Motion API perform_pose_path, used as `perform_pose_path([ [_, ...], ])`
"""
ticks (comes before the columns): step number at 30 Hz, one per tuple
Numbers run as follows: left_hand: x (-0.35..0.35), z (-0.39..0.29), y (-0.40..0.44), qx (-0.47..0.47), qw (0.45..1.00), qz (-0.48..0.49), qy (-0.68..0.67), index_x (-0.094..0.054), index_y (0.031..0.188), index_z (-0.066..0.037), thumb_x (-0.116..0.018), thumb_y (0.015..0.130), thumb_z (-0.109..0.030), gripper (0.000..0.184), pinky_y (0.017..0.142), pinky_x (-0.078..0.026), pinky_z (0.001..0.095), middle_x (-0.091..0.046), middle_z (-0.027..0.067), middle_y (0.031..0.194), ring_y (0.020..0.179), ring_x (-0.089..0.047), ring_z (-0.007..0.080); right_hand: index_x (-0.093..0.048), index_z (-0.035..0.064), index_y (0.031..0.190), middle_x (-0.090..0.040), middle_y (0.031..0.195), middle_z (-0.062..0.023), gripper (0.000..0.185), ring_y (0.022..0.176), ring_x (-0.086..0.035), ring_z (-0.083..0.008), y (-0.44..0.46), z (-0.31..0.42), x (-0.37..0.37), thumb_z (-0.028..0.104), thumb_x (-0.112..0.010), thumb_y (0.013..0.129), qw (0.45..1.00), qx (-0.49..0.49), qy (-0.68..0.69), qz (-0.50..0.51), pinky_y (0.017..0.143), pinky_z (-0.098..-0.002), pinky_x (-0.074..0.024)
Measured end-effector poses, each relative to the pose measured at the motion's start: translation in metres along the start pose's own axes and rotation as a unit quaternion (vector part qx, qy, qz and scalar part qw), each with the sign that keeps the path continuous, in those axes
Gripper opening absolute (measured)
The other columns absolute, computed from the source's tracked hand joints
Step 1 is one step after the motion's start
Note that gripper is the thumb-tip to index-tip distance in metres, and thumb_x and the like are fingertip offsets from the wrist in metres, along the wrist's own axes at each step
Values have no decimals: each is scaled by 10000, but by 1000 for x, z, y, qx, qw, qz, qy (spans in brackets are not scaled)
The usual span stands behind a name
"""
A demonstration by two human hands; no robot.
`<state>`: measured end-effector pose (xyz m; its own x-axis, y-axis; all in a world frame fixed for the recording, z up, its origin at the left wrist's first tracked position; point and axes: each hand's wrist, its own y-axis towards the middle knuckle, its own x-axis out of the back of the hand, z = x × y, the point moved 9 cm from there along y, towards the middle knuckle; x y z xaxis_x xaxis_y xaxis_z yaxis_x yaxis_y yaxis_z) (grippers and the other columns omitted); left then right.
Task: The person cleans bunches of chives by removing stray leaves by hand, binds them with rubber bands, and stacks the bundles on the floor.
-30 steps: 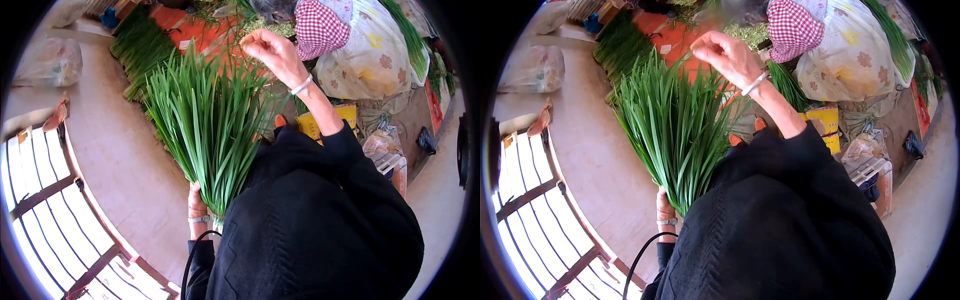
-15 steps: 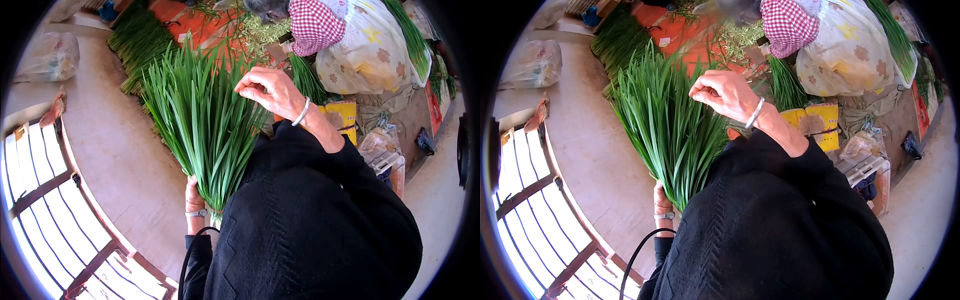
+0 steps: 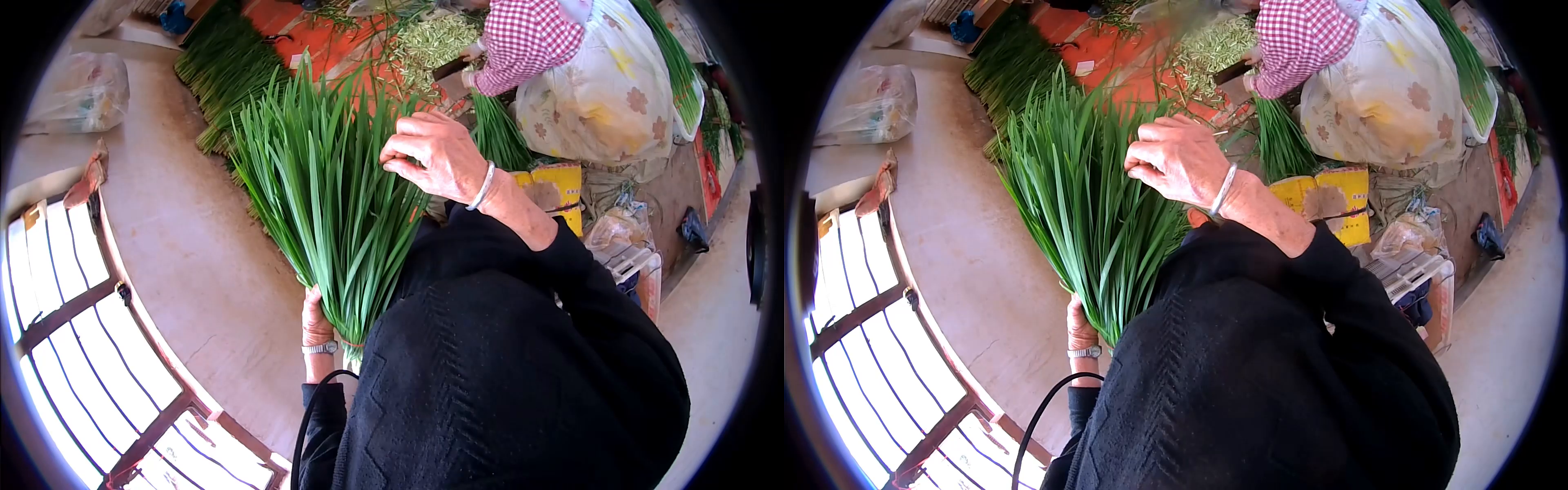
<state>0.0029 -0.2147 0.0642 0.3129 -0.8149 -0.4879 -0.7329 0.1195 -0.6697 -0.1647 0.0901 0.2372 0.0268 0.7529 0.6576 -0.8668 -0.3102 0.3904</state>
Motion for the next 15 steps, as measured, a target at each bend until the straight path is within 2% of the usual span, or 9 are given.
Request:
perform_pose_path([
  [3,-4,-1,-1,4,1000,-1,-5,-483,1194,-6,-702,729,-188,544,833,-502,348,-611,82,1047,907,-606,213,-560,105,664,-495,682,-15,111,693,-527,-192,1,6,-4,138,-665,681,999,27,-22,2,680,-334,-419],
  [7,-12,-4,-3,-5,1000,7,-6,-485,1192,-4,-696,734,-183,535,832,-503,349,-610,85,1050,906,-607,214,-519,81,680,-482,687,-36,139,674,-508,-215,-2,7,-15,65,-651,639,996,54,-54,-41,668,-332,-406],
  [11,-5,-4,-2,1,1000,-5,5,-487,1192,-4,-692,739,-192,531,832,-502,346,-610,89,1050,904,-607,212,-521,79,694,-481,689,-45,140,681,-508,-223,-2,-2,-19,64,-651,647,995,41,-64,-65,683,-340,-412],
  [15,-2,-3,-2,-9,1000,7,14,-487,1195,-5,-693,741,-207,537,834,-499,344,-608,89,1053,908,-604,212,-534,89,697,-497,704,-46,127,713,-515,-217,-5,-12,-11,124,-656,689,994,27,-65,-86,694,-345,-412],
])
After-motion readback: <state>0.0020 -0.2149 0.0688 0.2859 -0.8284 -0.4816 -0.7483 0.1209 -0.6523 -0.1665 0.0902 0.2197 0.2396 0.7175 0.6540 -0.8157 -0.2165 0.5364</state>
